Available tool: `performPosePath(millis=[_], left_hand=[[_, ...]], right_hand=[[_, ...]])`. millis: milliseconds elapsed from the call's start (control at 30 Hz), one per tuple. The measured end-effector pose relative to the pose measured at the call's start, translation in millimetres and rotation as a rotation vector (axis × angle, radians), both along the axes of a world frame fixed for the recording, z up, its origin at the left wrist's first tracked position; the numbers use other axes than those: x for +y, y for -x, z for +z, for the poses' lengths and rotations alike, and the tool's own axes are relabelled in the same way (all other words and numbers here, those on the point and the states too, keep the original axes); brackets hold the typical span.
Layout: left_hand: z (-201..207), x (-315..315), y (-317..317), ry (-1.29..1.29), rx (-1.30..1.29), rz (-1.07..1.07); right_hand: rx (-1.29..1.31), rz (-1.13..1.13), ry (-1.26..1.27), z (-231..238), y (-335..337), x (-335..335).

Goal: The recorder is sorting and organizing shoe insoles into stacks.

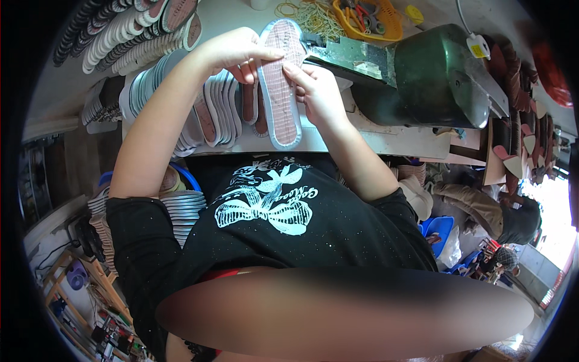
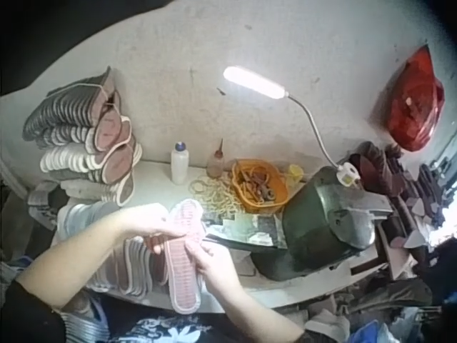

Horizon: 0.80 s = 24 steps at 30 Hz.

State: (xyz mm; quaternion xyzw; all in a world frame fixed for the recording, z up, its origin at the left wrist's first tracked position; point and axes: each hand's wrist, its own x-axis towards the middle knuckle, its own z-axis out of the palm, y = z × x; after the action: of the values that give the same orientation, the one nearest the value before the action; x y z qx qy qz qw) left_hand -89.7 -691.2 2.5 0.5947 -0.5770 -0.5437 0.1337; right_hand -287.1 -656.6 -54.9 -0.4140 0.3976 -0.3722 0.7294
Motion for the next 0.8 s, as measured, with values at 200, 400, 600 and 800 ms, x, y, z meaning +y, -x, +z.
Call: performPosePath(millis=[200,400,600,800], left_hand=[[-17,-12,3,0.012,0.044,0.132],[-26,-34,0,0.063,0.118,0.147],[-22,-36,-15,0.049,0.191,0.196],[-11,41,19,0.208,1.100,0.696]], right_hand=[[0.033,0.082,0.032,-11,9,-1],[0.063,0.132,0.004,-3,20,14],[0.131,0.141,0.134,4,-10,7],[0.420,0.281,0.656,34,-21,45]])
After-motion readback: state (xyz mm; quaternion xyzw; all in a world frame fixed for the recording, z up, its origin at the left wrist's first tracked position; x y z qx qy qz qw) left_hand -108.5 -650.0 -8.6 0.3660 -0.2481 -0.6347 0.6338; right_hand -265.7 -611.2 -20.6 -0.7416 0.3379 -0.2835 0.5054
